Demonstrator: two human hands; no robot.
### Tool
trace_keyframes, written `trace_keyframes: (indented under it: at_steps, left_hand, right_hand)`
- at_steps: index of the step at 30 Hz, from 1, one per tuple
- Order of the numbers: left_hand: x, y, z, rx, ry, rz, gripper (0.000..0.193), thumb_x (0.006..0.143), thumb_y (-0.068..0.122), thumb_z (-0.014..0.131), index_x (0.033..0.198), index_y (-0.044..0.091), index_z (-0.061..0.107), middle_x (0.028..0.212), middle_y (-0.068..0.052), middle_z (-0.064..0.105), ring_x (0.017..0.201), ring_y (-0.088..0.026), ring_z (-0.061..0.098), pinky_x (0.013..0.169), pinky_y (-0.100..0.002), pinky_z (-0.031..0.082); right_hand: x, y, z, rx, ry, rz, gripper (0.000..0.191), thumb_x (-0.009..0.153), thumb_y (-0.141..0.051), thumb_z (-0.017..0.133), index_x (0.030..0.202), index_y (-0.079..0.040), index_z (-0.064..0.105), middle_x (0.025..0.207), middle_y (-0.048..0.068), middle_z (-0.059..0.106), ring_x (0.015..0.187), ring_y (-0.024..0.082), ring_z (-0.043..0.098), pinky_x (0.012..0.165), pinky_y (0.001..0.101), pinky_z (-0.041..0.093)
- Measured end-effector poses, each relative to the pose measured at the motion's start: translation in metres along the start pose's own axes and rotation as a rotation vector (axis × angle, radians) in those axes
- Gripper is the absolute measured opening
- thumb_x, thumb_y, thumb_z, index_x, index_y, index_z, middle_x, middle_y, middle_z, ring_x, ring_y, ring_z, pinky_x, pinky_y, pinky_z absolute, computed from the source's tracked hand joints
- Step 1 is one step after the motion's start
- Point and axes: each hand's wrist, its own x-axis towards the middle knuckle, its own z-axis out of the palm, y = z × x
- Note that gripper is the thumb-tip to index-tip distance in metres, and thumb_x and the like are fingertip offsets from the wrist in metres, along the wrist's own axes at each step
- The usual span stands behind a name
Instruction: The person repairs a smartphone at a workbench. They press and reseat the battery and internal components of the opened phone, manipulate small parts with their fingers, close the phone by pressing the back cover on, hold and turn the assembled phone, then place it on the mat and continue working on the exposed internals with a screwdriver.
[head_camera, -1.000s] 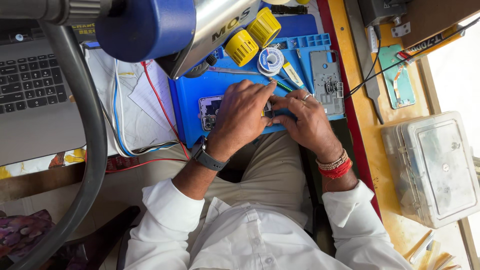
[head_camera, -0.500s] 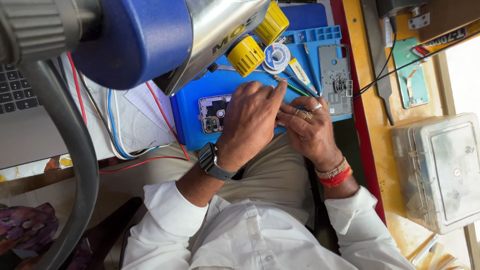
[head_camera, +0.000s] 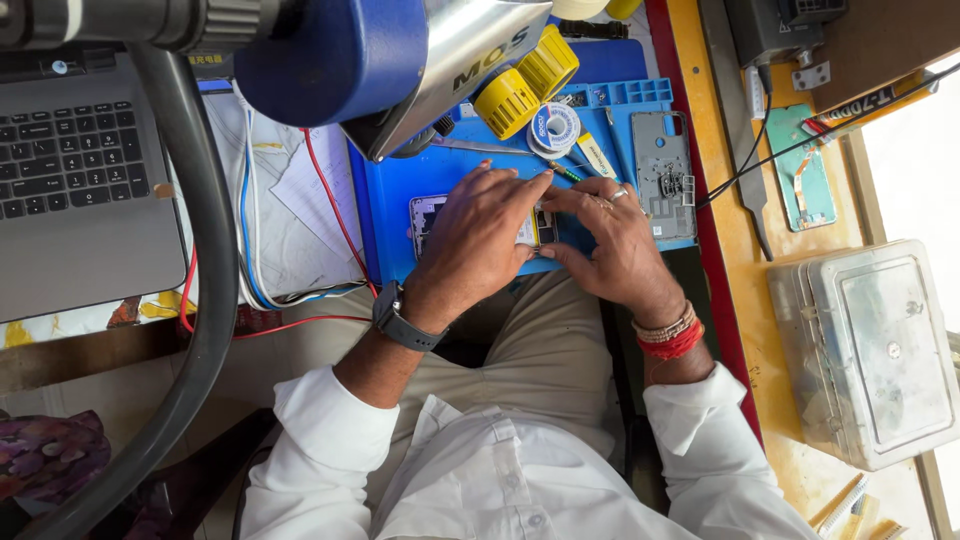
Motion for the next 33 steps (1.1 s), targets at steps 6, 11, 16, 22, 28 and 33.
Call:
trace_keyframes:
  at_steps: [6,11,16,22,28,33]
  left_hand:
    - [-0.002,0.002,-0.006,0.021,-0.032,-0.089,0.093,0.068,0.017,0.089,0.148,0.002,0.045,0.116,-0.016,0.070,0.119,-0.035,0.059,0.113,-0.058,0.036]
    - [-0.002,0.008,-0.012,0.022,-0.015,-0.126,0.101,0.068,0.025,0.092,0.152,0.006,0.041,0.116,-0.014,0.072,0.122,-0.037,0.057,0.115,-0.061,0.032]
    - [-0.004,0.003,-0.015,0.066,0.008,-0.135,0.107,0.064,0.031,0.092,0.154,0.008,0.038,0.118,-0.015,0.070,0.121,-0.037,0.055,0.115,-0.064,0.028]
    - [-0.018,-0.007,-0.016,0.003,0.035,-0.124,0.103,0.071,0.028,0.092,0.156,0.011,0.037,0.127,-0.013,0.069,0.127,-0.034,0.054,0.117,-0.063,0.027]
    - [-0.016,-0.013,-0.019,0.012,0.011,-0.147,0.101,0.067,0.023,0.092,0.152,0.008,0.039,0.123,-0.012,0.070,0.127,-0.033,0.055,0.114,-0.059,0.034]
    - [-0.016,-0.008,-0.023,0.034,-0.032,-0.177,0.102,0.066,0.024,0.093,0.152,0.009,0.040,0.120,-0.014,0.069,0.125,-0.034,0.055,0.111,-0.057,0.036]
  right_hand:
    - [0.012,0.000,-0.007,-0.048,-0.096,0.016,0.062,0.070,-0.023,0.089,0.126,-0.009,0.065,0.122,0.003,0.072,0.120,0.033,0.059,0.097,0.0478,0.044]
    - [0.016,-0.011,-0.011,-0.131,-0.159,0.025,0.062,0.072,-0.024,0.090,0.127,-0.010,0.065,0.115,0.005,0.070,0.116,0.034,0.058,0.093,0.0479,0.043]
    - [0.030,-0.013,-0.017,-0.097,-0.123,-0.058,0.062,0.069,-0.022,0.089,0.124,-0.009,0.062,0.121,0.004,0.071,0.118,0.033,0.060,0.092,0.0472,0.042]
    - [0.035,-0.013,-0.010,0.011,-0.147,-0.006,0.064,0.068,-0.020,0.091,0.123,-0.008,0.061,0.122,0.007,0.068,0.117,0.031,0.060,0.100,0.0458,0.042]
    - [0.038,-0.012,-0.001,0.016,-0.140,-0.038,0.065,0.067,-0.023,0.091,0.120,-0.006,0.057,0.124,0.004,0.070,0.117,0.030,0.058,0.101,0.0469,0.042]
    - [0.035,-0.016,-0.001,-0.029,-0.129,-0.032,0.066,0.066,-0.021,0.091,0.120,-0.007,0.058,0.124,0.004,0.069,0.120,0.029,0.058,0.101,0.0492,0.040]
